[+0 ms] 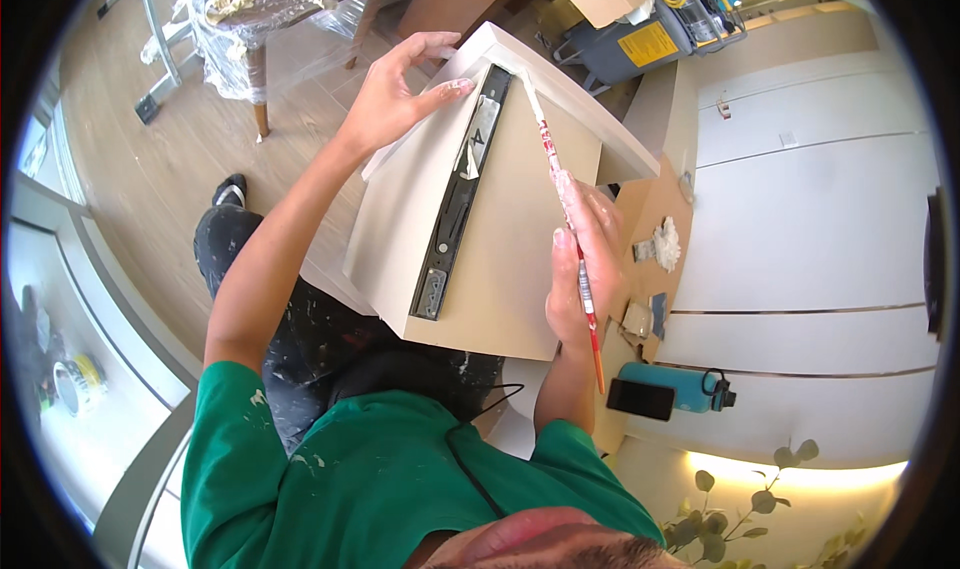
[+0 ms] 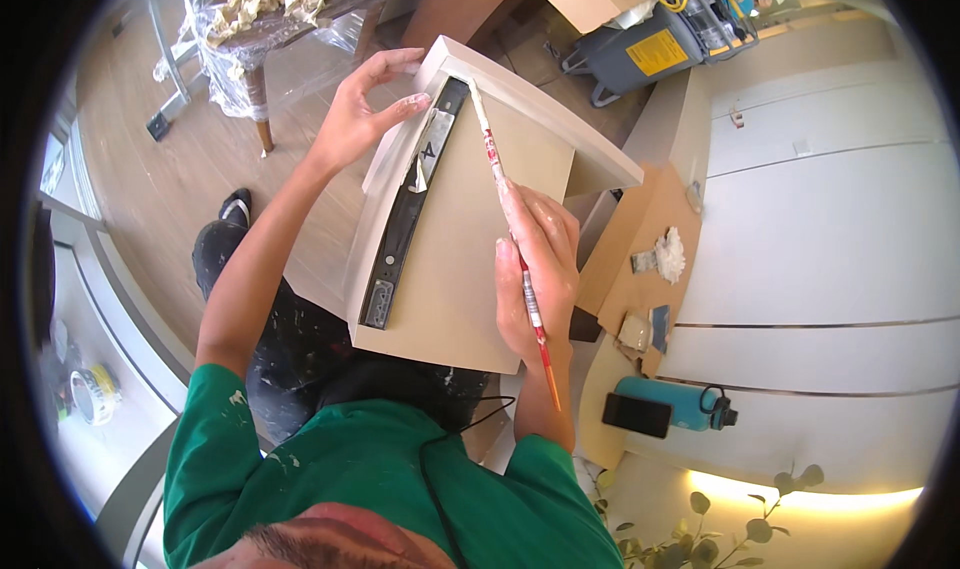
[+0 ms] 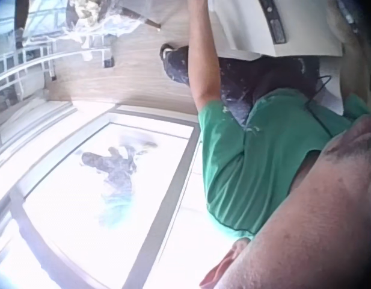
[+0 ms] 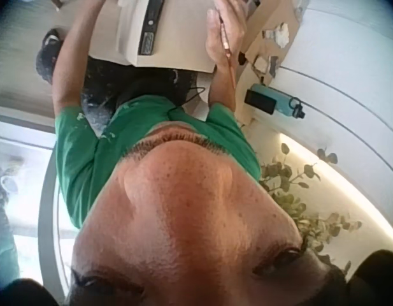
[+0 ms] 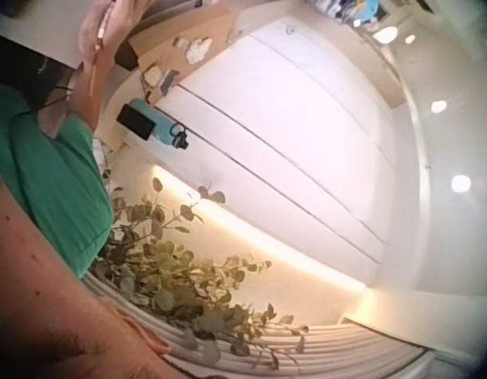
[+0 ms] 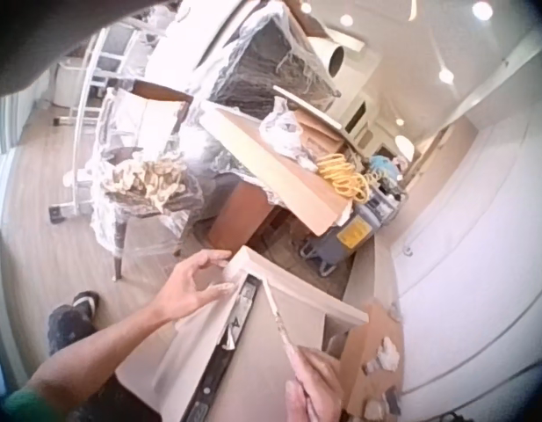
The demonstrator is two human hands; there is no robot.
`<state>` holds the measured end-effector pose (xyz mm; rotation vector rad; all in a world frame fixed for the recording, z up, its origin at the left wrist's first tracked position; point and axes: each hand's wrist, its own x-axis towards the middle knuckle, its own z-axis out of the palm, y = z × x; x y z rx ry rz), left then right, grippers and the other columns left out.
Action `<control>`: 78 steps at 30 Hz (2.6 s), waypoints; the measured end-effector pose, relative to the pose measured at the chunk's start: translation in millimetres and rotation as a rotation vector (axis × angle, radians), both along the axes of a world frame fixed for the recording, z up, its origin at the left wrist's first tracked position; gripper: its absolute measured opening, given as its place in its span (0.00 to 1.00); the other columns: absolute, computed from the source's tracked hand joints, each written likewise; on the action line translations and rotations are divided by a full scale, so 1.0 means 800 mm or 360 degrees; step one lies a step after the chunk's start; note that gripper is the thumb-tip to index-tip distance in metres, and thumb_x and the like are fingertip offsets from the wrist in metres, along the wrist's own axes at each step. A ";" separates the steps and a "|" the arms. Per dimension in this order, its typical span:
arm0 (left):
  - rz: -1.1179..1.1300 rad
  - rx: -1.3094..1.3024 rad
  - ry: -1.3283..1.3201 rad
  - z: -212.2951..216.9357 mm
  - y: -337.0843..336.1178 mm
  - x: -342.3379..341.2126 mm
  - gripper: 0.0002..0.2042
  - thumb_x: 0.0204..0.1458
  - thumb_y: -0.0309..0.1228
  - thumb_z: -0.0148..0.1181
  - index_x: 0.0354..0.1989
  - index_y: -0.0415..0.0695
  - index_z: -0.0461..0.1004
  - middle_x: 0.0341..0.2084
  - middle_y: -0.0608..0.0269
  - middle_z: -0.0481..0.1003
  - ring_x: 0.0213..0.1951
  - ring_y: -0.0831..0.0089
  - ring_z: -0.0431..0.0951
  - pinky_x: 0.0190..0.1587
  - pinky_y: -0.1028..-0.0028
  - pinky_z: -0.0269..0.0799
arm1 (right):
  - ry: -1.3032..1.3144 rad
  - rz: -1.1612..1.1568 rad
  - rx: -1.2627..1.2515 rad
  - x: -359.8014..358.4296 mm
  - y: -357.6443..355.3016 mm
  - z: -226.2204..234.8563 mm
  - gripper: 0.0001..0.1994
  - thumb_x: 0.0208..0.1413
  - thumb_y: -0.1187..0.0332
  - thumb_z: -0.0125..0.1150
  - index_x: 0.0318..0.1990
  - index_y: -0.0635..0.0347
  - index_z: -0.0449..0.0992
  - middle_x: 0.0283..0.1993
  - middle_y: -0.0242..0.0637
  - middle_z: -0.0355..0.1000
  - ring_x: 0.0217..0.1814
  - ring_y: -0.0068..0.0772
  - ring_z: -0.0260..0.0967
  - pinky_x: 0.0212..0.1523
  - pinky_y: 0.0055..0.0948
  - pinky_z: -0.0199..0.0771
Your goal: The person finishes a wooden furniture piece by first removing masking tape from its edges, then sanding down the corners with a sanding block, and finally painting the seams and edges with a brush.
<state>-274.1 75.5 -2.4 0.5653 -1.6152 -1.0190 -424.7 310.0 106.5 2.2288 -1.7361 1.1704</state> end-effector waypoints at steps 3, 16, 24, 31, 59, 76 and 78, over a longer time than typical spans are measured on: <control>0.0004 0.0000 0.0036 -0.004 -0.004 -0.002 0.28 0.55 0.38 0.71 0.63 0.40 0.74 0.57 0.57 0.78 0.60 0.66 0.75 0.68 0.61 0.64 | 0.0117 -0.0055 0.0084 0.002 -0.012 0.003 0.22 0.61 0.79 0.52 0.63 0.70 0.74 0.61 0.49 0.74 0.64 0.49 0.68 0.68 0.43 0.61; 0.0060 -0.0037 0.0080 -0.009 -0.005 -0.009 0.19 0.62 0.32 0.64 0.61 0.42 0.76 0.51 0.60 0.80 0.54 0.68 0.78 0.64 0.64 0.67 | 0.0393 -0.0046 0.0149 0.005 -0.032 0.008 0.23 0.61 0.79 0.54 0.65 0.68 0.73 0.63 0.46 0.74 0.65 0.49 0.66 0.68 0.44 0.61; 0.0070 -0.0041 0.0106 -0.010 -0.006 -0.013 0.17 0.61 0.29 0.64 0.59 0.42 0.77 0.49 0.60 0.81 0.53 0.69 0.78 0.63 0.65 0.67 | 0.0376 -0.0117 0.0159 0.005 -0.031 0.003 0.24 0.59 0.81 0.55 0.64 0.67 0.74 0.62 0.45 0.74 0.64 0.48 0.67 0.68 0.43 0.61; 0.0082 -0.0066 0.0099 -0.008 -0.006 -0.010 0.17 0.61 0.29 0.65 0.59 0.42 0.78 0.49 0.61 0.81 0.52 0.70 0.79 0.63 0.66 0.68 | 0.0395 -0.0084 0.0161 0.013 -0.033 0.010 0.24 0.59 0.81 0.55 0.64 0.67 0.74 0.62 0.45 0.74 0.64 0.49 0.67 0.68 0.43 0.62; 0.0102 0.0015 0.0037 -0.006 -0.004 -0.011 0.16 0.61 0.29 0.65 0.57 0.40 0.78 0.48 0.61 0.79 0.51 0.71 0.78 0.60 0.69 0.70 | 0.0429 -0.0089 0.0143 0.009 -0.038 0.006 0.22 0.63 0.76 0.53 0.64 0.68 0.74 0.62 0.47 0.74 0.64 0.49 0.67 0.68 0.44 0.62; 0.0095 -0.0030 0.0077 -0.011 -0.007 -0.013 0.16 0.61 0.30 0.65 0.56 0.41 0.78 0.49 0.61 0.80 0.52 0.70 0.77 0.63 0.67 0.67 | 0.0403 -0.0121 0.0132 0.003 -0.034 0.004 0.21 0.65 0.75 0.53 0.65 0.68 0.73 0.62 0.47 0.74 0.64 0.49 0.67 0.68 0.43 0.62; 0.0103 -0.0025 0.0062 -0.010 -0.007 -0.013 0.16 0.61 0.29 0.65 0.56 0.41 0.78 0.49 0.61 0.80 0.53 0.69 0.77 0.62 0.67 0.67 | 0.0395 -0.0124 0.0139 0.001 -0.033 0.004 0.23 0.61 0.78 0.55 0.65 0.65 0.73 0.64 0.44 0.73 0.64 0.48 0.66 0.68 0.43 0.62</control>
